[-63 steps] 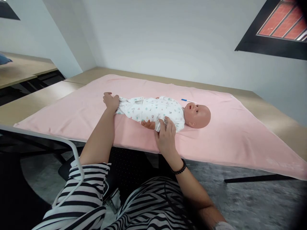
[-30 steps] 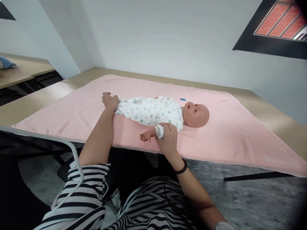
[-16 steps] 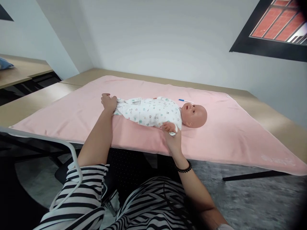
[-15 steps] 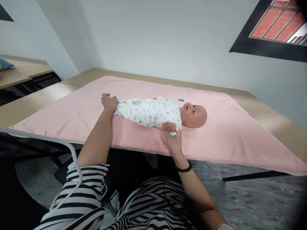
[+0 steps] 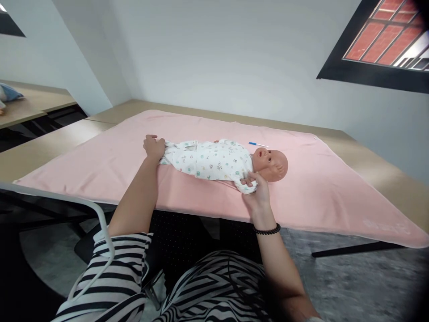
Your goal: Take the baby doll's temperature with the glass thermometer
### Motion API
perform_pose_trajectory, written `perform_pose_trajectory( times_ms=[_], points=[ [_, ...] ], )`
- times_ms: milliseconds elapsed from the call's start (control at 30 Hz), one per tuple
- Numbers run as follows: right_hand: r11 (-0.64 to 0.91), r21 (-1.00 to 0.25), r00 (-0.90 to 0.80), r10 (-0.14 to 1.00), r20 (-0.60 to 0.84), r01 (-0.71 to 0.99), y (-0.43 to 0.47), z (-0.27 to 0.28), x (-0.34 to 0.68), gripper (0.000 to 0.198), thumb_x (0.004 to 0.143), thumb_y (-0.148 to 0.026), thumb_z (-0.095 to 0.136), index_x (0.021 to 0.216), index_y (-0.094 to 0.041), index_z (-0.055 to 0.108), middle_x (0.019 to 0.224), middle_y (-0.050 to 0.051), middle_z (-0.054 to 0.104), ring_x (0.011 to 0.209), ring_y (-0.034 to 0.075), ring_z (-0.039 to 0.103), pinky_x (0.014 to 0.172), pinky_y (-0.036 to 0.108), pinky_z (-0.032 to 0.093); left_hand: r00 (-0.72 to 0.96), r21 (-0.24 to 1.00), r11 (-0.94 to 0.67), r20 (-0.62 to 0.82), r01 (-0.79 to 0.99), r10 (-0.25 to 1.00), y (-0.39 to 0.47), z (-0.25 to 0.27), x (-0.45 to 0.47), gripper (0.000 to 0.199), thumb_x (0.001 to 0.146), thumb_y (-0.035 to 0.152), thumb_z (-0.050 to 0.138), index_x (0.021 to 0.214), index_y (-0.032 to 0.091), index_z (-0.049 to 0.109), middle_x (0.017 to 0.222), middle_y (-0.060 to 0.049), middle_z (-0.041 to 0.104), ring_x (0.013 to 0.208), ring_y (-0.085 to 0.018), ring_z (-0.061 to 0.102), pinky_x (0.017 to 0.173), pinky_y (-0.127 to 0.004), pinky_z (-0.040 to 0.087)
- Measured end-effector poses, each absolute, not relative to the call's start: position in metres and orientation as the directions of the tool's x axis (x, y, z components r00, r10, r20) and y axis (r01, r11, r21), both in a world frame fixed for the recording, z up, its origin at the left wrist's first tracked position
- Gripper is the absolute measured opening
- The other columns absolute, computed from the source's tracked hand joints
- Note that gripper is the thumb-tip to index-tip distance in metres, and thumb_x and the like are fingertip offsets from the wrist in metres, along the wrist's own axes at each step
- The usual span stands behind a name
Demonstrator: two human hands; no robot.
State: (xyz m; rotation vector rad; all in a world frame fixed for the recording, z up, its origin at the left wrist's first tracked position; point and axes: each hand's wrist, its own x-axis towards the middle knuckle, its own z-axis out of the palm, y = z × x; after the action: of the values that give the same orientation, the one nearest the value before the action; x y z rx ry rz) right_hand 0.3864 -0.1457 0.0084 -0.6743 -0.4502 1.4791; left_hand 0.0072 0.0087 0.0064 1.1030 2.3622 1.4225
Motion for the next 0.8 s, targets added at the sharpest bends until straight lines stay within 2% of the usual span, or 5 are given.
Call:
perform_pose_trajectory(
  times_ms=[133,267,367,533,800],
  points=[
    [-0.128,-0.58,-0.046,0.987,-0.154,-0.805,-0.143,0.01,0.394,0.036,0.076,-0.02,0.076,0.059,-0.021,0.045,0.05,-0.009,0.042,0.052,0.009,0.048,0.069,0.029,0.057,-0.7,0.804,0.273,0.231,0.529,0.676,0.009,0.006,0.007,0.033,0.081,0.019,0.062,0.112,0.018,0.053,0.128,-0.015,0.056,0.131,-0.034,0.049,0.114,-0.048,0.037],
    [-0.126,-0.49,-0.106,0.992,-0.07,-0.862,-0.143,0.016,0.397,0.011,0.087,-0.031,0.07,0.086,-0.022,0.065,0.064,-0.007,0.057,0.054,0.009,0.051,0.073,0.031,0.059,-0.7,0.802,0.274,0.233,0.531,0.675,0.009,0.005,0.007,0.033,0.08,0.019,0.062,0.112,0.018,0.053,0.129,-0.016,0.056,0.13,-0.035,0.049,0.113,-0.049,0.037],
    [-0.143,-0.516,-0.136,0.989,-0.051,-0.844,-0.147,0.021,0.398,0.026,0.089,-0.046,0.065,0.102,-0.023,0.068,0.072,-0.003,0.064,0.062,0.014,0.059,0.077,0.039,0.06,-0.696,0.801,0.272,0.233,0.533,0.679,0.01,0.005,0.006,0.034,0.08,0.019,0.062,0.112,0.018,0.053,0.13,-0.016,0.056,0.131,-0.036,0.049,0.114,-0.049,0.036],
    [-0.08,-0.589,-0.077,0.997,-0.03,-0.804,-0.151,0.025,0.398,0.039,0.09,-0.062,0.058,0.1,-0.026,0.071,0.074,0.001,0.069,0.067,0.018,0.064,0.073,0.042,0.06,-0.697,0.797,0.278,0.233,0.536,0.678,0.011,0.004,0.006,0.035,0.079,0.02,0.062,0.113,0.019,0.053,0.13,-0.016,0.056,0.131,-0.036,0.048,0.114,-0.05,0.036],
    [-0.134,-0.473,-0.1,0.99,-0.096,-0.871,-0.144,0.016,0.398,0.059,0.089,-0.076,0.051,0.09,-0.02,0.067,0.068,0.001,0.066,0.062,0.016,0.061,0.072,0.035,0.059,-0.7,0.808,0.27,0.227,0.523,0.677,0.01,0.004,0.006,0.031,0.079,0.02,0.062,0.108,0.021,0.051,0.126,-0.014,0.056,0.13,-0.035,0.049,0.11,-0.048,0.039]
  ],
)
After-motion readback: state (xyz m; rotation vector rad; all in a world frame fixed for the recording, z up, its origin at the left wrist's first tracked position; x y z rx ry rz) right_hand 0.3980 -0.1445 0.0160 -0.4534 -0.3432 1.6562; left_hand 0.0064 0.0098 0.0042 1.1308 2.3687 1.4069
